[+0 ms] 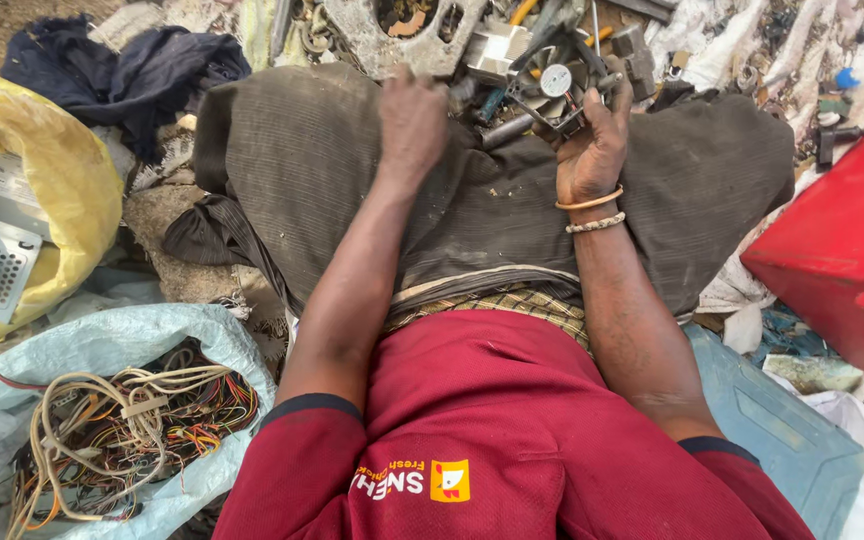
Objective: The person sits on the ground and uses pliers and a screwdriver to remove a fan and a heatsink from a computer motherboard. They then use a hammer to strike the motherboard and a power supply unit, separating components.
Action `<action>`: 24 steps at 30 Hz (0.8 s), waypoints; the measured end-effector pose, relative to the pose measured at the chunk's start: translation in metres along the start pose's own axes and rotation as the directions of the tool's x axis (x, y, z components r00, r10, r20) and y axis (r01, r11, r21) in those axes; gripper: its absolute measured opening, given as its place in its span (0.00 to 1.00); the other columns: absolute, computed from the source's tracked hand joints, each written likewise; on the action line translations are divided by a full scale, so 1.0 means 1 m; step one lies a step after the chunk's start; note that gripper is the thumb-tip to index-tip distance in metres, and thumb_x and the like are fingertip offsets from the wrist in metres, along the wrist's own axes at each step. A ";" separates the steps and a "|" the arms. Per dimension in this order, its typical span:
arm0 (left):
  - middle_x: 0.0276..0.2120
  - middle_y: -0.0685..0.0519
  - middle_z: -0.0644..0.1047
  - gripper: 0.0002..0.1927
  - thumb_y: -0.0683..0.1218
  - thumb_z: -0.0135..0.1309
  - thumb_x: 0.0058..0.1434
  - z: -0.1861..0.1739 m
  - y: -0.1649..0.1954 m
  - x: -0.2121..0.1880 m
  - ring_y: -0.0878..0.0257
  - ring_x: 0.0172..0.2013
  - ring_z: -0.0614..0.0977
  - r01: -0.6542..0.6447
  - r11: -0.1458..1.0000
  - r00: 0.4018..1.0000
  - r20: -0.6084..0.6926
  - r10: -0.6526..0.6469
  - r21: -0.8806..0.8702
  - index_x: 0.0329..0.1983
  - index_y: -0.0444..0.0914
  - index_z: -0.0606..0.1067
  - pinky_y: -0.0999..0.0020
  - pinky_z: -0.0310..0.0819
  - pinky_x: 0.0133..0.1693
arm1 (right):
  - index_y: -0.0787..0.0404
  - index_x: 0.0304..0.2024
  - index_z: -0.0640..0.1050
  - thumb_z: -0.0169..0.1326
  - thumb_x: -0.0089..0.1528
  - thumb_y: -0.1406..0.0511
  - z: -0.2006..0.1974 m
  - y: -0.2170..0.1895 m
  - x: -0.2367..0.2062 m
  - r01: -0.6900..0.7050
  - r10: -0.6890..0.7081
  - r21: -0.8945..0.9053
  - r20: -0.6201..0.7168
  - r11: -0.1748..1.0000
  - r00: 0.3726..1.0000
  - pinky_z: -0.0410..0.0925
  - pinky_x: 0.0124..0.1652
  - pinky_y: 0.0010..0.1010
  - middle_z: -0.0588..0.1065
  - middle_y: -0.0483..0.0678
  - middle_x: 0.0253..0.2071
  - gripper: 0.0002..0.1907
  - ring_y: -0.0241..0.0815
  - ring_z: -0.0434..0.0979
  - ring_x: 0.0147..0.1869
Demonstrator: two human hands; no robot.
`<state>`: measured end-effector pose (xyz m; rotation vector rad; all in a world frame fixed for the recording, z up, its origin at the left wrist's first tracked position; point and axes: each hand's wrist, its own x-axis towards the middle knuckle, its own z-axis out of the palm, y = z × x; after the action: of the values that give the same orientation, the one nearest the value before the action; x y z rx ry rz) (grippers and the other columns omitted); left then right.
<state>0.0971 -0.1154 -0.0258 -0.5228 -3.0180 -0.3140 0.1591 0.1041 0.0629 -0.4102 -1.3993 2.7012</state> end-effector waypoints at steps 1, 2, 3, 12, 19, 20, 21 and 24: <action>0.39 0.50 0.79 0.07 0.46 0.56 0.68 -0.007 -0.003 -0.001 0.54 0.50 0.75 0.099 0.969 0.994 -0.022 -0.107 -0.227 0.38 0.42 0.83 0.56 0.71 0.51 | 0.53 0.69 0.62 0.53 0.70 0.63 0.001 -0.001 -0.001 0.003 -0.003 -0.016 0.002 1.000 1.000 0.81 0.47 0.46 0.74 0.54 0.60 0.26 0.50 0.82 0.58; 0.37 0.52 0.80 0.08 0.50 0.58 0.68 -0.015 -0.005 0.000 0.54 0.49 0.75 0.183 0.878 0.976 -0.025 -0.216 -0.442 0.40 0.43 0.84 0.56 0.72 0.51 | 0.54 0.68 0.63 0.53 0.70 0.63 0.002 0.000 -0.002 0.009 -0.009 -0.031 0.009 0.999 1.000 0.81 0.46 0.46 0.74 0.54 0.60 0.25 0.50 0.82 0.57; 0.34 0.54 0.80 0.11 0.54 0.60 0.68 -0.023 -0.007 0.000 0.54 0.48 0.75 0.246 0.734 0.947 -0.004 -0.321 -0.633 0.43 0.44 0.85 0.56 0.72 0.52 | 0.56 0.68 0.63 0.53 0.70 0.63 0.002 0.000 -0.003 0.007 -0.007 -0.044 0.008 0.999 1.000 0.81 0.47 0.45 0.75 0.54 0.59 0.25 0.50 0.82 0.57; 0.44 0.49 0.81 0.20 0.55 0.67 0.60 -0.054 0.018 -0.033 0.60 0.46 0.80 0.237 -0.178 0.964 0.254 -0.082 -0.955 0.47 0.37 0.85 0.62 0.77 0.50 | 0.59 0.67 0.69 0.56 0.73 0.59 0.013 0.028 -0.004 -0.185 0.179 0.009 0.216 0.983 0.960 0.73 0.61 0.42 0.74 0.49 0.60 0.23 0.45 0.77 0.63; 0.38 0.52 0.84 0.22 0.55 0.62 0.59 -0.097 -0.044 -0.076 0.62 0.34 0.86 0.108 -0.075 0.846 0.131 -0.516 -0.991 0.50 0.36 0.80 0.62 0.87 0.31 | 0.58 0.70 0.66 0.52 0.72 0.52 0.029 0.032 -0.018 -0.180 0.267 -0.284 0.302 0.942 0.915 0.73 0.57 0.39 0.76 0.53 0.61 0.29 0.47 0.78 0.61; 0.34 0.52 0.84 0.20 0.55 0.62 0.61 -0.110 -0.067 -0.091 0.62 0.31 0.85 0.161 0.216 0.794 -0.004 -0.608 -0.963 0.48 0.37 0.82 0.62 0.82 0.32 | 0.60 0.71 0.66 0.53 0.74 0.52 0.031 0.031 -0.020 -0.184 0.276 -0.287 0.322 0.940 0.906 0.73 0.57 0.39 0.77 0.55 0.60 0.29 0.48 0.78 0.61; 0.31 0.52 0.85 0.19 0.55 0.62 0.62 -0.124 -0.093 -0.114 0.62 0.28 0.83 0.243 0.476 0.745 -0.152 -0.650 -0.845 0.47 0.37 0.83 0.61 0.76 0.33 | 0.62 0.71 0.66 0.53 0.75 0.52 0.031 0.031 -0.021 -0.185 0.281 -0.289 0.338 0.939 0.898 0.74 0.57 0.39 0.77 0.56 0.60 0.29 0.50 0.79 0.60; 0.38 0.47 0.81 0.10 0.45 0.60 0.63 -0.162 -0.193 -0.196 0.55 0.37 0.83 0.255 0.844 0.563 -0.637 -0.527 -0.472 0.44 0.35 0.80 0.58 0.78 0.41 | 0.64 0.70 0.67 0.53 0.76 0.53 0.032 0.034 -0.022 -0.174 0.287 -0.299 0.390 0.938 0.875 0.75 0.54 0.38 0.77 0.58 0.55 0.27 0.50 0.80 0.55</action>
<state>0.2206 -0.3912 0.0770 0.2811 -2.1963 -0.8370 0.1737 0.0552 0.0569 0.0192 -1.9417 2.9363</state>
